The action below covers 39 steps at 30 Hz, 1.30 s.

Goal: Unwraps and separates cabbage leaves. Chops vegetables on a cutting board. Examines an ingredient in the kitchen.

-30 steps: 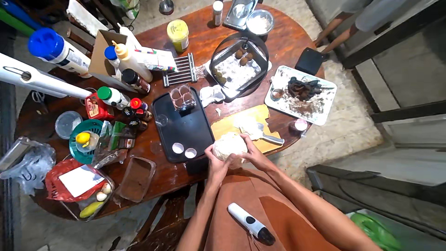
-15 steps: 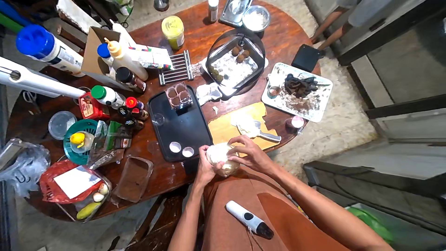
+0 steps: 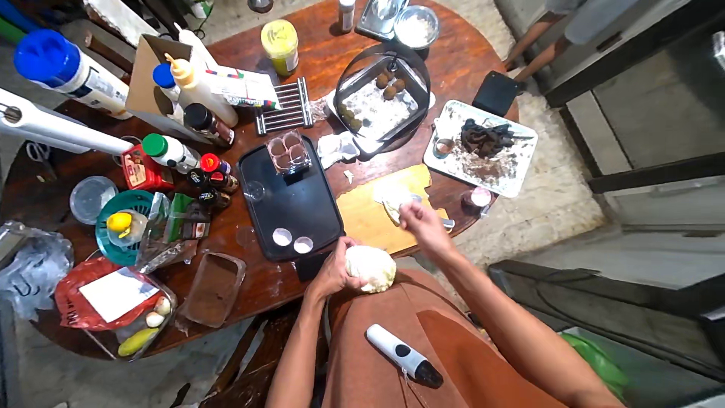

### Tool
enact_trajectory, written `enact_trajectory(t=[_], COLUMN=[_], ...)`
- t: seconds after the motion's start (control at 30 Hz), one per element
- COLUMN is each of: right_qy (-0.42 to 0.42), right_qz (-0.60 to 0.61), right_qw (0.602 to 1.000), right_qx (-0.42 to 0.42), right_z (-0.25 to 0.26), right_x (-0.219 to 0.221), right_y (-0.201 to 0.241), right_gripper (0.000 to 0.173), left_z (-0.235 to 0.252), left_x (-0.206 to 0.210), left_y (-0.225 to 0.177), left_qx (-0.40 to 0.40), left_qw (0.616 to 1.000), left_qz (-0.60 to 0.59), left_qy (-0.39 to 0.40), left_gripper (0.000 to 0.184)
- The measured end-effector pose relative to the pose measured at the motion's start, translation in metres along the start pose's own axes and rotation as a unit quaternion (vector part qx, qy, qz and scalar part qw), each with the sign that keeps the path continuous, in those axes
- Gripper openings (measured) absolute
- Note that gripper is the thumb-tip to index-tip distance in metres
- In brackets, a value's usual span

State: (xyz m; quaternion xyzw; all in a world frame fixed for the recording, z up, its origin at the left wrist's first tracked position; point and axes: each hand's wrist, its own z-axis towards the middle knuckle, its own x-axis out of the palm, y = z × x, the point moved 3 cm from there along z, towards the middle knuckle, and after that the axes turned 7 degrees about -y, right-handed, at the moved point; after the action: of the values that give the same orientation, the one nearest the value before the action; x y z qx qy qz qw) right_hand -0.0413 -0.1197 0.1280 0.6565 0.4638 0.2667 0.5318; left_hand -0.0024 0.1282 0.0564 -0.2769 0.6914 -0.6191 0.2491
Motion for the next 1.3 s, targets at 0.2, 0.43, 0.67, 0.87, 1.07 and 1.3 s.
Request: enact_trajectory(t=[0.2,0.43,0.67,0.87,1.07,1.3], right_qy=[0.027,0.147,0.133,0.077,0.052,0.112], right_qz=[-0.089,-0.346,-0.351,-0.29,-0.297,-0.267], right_qw=[0.992,0.902,0.899,0.93,0.929,0.949], right_qx=[-0.087,-0.214,-0.226,-0.211,-0.213,-0.127], right_z=[0.007,-0.057,-0.057,-0.045,-0.023,-0.003], right_x=[-0.02,0.048,0.053,0.046,0.038,0.039], right_y=[0.015,0.011,0.01,0.014,0.002,-0.025], right_gripper=[0.022,0.048,0.023,0.023,0.02,0.02], left_z=[0.001,0.007,0.011,0.015,0.016,0.017], left_x=[-0.003,-0.002,-0.001,0.004,0.007,0.008], left_y=[0.005,0.0,-0.005,-0.006,-0.005,-0.004], left_qx=[-0.018,-0.032,-0.052,-0.037,-0.022,0.003], left_qw=[1.0,0.998,0.998,0.998,0.999,1.0], left_qz=[-0.019,0.058,0.036,0.047,0.022,0.018], left_qy=[0.002,0.012,0.024,0.008,0.011,0.008], left_gripper=[0.095,0.094,0.097,0.084,0.078,0.075])
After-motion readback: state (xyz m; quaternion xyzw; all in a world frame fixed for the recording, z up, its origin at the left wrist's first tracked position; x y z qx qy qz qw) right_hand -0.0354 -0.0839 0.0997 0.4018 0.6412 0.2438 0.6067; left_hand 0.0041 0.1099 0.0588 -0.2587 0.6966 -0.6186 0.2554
